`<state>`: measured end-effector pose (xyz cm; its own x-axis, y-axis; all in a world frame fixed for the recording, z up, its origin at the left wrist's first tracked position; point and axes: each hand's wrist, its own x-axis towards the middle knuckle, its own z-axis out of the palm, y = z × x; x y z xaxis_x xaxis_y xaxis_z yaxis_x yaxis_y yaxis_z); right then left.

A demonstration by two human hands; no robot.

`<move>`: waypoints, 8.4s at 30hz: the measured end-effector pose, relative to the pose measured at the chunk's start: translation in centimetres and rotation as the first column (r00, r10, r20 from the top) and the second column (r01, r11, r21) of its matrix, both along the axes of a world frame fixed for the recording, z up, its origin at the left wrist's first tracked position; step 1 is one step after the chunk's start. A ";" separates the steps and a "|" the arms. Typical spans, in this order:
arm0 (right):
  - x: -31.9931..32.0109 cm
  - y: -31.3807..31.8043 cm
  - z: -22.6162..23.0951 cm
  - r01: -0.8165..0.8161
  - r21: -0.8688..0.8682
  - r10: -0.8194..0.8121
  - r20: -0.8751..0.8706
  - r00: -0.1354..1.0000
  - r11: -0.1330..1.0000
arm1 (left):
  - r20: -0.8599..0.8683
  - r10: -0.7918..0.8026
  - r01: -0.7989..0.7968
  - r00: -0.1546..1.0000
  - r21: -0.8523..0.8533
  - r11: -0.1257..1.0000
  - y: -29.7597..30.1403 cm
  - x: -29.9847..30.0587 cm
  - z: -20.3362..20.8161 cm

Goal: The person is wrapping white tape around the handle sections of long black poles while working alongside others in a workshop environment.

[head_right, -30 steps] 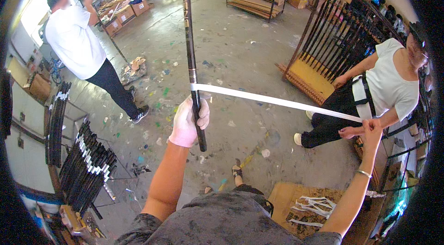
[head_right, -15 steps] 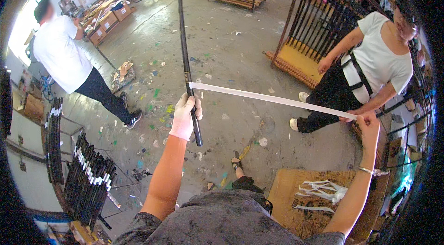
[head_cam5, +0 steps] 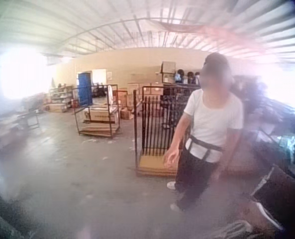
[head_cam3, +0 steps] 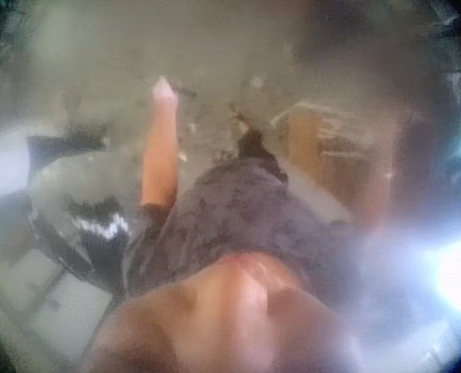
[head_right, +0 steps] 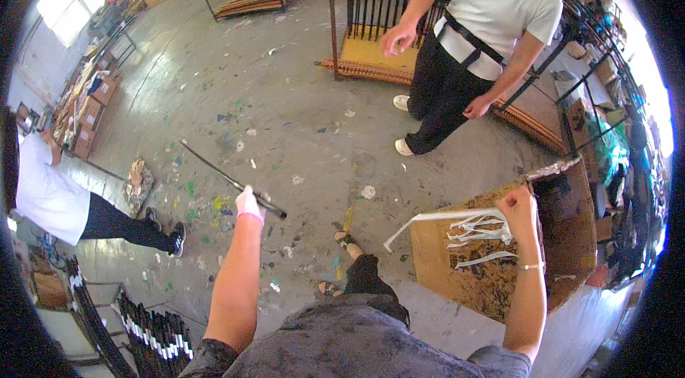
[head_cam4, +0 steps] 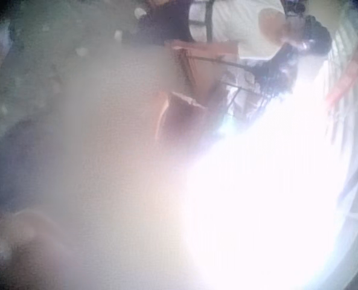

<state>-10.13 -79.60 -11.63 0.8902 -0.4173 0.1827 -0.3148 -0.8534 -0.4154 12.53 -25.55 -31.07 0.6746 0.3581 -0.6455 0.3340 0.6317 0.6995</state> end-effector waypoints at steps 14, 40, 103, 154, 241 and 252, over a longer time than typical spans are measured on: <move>-5.0 -1.4 0.7 0.307 -0.361 -0.365 -0.103 0.925 0.880 | -0.124 -0.184 0.018 0.975 -0.781 0.624 -31.4 15.1 8.6; 11.4 4.1 -6.8 -0.221 -0.154 0.154 -0.360 0.920 0.963 | -0.214 -0.900 0.293 0.379 0.951 -0.102 -0.2 -4.0 -0.7; 8.9 14.0 -32.0 0.295 0.629 0.377 -0.710 0.594 0.719 | 0.153 -0.188 0.056 0.970 0.613 0.788 6.9 -30.8 -5.1; 21.5 46.8 8.7 -0.916 0.394 0.747 0.586 0.315 0.077 | 0.305 -0.550 0.208 0.777 0.700 0.683 7.8 -8.3 27.7; 18.9 42.8 12.7 -0.928 0.365 0.813 0.515 0.271 0.078 | 0.546 -0.373 0.044 0.750 0.522 0.852 0.9 -10.8 26.6; 33.6 10.1 -0.5 -0.394 0.034 0.336 0.462 0.821 0.918 | 0.647 -0.430 0.457 0.630 0.138 0.879 5.0 -12.1 23.4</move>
